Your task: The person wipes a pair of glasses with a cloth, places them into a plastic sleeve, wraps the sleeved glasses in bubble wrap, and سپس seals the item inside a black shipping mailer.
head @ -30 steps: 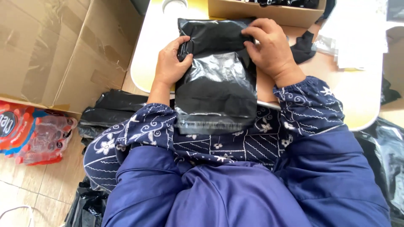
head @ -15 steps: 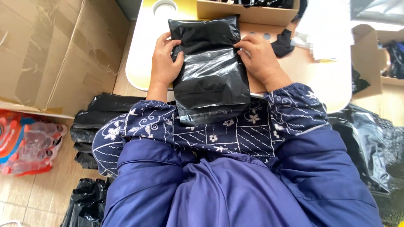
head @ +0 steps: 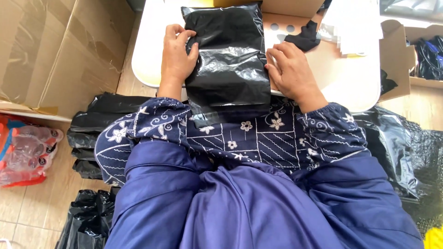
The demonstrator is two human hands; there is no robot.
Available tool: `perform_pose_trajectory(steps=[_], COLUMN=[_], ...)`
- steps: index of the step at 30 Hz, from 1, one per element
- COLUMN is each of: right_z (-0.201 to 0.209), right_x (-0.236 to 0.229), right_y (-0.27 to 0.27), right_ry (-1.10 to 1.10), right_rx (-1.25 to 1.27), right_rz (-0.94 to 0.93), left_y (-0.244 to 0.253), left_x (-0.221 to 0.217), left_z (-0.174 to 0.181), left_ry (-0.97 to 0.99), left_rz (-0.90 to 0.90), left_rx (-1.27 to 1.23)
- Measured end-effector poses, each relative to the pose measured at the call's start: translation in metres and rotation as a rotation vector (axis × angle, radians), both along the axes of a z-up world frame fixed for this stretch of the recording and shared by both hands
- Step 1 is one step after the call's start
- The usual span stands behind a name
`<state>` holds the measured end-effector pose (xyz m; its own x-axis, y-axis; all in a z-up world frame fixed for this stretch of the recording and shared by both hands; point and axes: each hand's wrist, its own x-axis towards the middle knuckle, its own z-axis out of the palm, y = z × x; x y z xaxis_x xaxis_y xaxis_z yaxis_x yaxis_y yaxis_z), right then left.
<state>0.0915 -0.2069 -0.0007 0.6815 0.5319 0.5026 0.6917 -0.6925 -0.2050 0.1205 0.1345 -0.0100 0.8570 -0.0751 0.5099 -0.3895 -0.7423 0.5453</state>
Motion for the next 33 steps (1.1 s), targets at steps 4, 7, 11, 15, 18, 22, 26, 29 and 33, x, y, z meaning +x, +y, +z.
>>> perform_pose_trajectory(steps=[4,7,11,15,18,22,26,29,33], right_z=[0.001,-0.001,-0.003,-0.003,-0.004,-0.004,-0.004,-0.006,-0.006], right_x=[0.000,0.001,0.002,0.003,0.003,0.003,0.003,0.004,0.002], right_y=[0.000,-0.001,-0.003,-0.002,-0.001,0.000,-0.001,0.000,0.000], right_ry=[0.006,-0.004,-0.012,-0.030,-0.045,-0.045,-0.043,-0.034,0.002], right_rx=[-0.004,-0.008,-0.021,-0.023,-0.020,-0.019,-0.053,-0.057,-0.073], right_rz=[0.000,0.002,-0.003,0.010,0.008,0.002,-0.017,-0.012,-0.034], left_y=[0.006,0.004,-0.012,-0.024,-0.029,-0.032,-0.034,-0.032,-0.033], left_x=[0.010,0.004,-0.011,-0.014,-0.016,-0.010,-0.009,-0.009,-0.013], left_z=[-0.014,-0.016,-0.003,0.011,-0.004,-0.008,-0.009,-0.009,-0.004], left_ry=[0.023,0.049,-0.175,-0.122,0.143,0.215,0.230,0.228,0.216], left_rz=[-0.027,-0.083,-0.032,-0.245,-0.224,-0.209,-0.208,-0.191,-0.196], left_rx=[-0.018,0.021,0.158,0.274,0.467,0.516,0.515,0.516,0.483])
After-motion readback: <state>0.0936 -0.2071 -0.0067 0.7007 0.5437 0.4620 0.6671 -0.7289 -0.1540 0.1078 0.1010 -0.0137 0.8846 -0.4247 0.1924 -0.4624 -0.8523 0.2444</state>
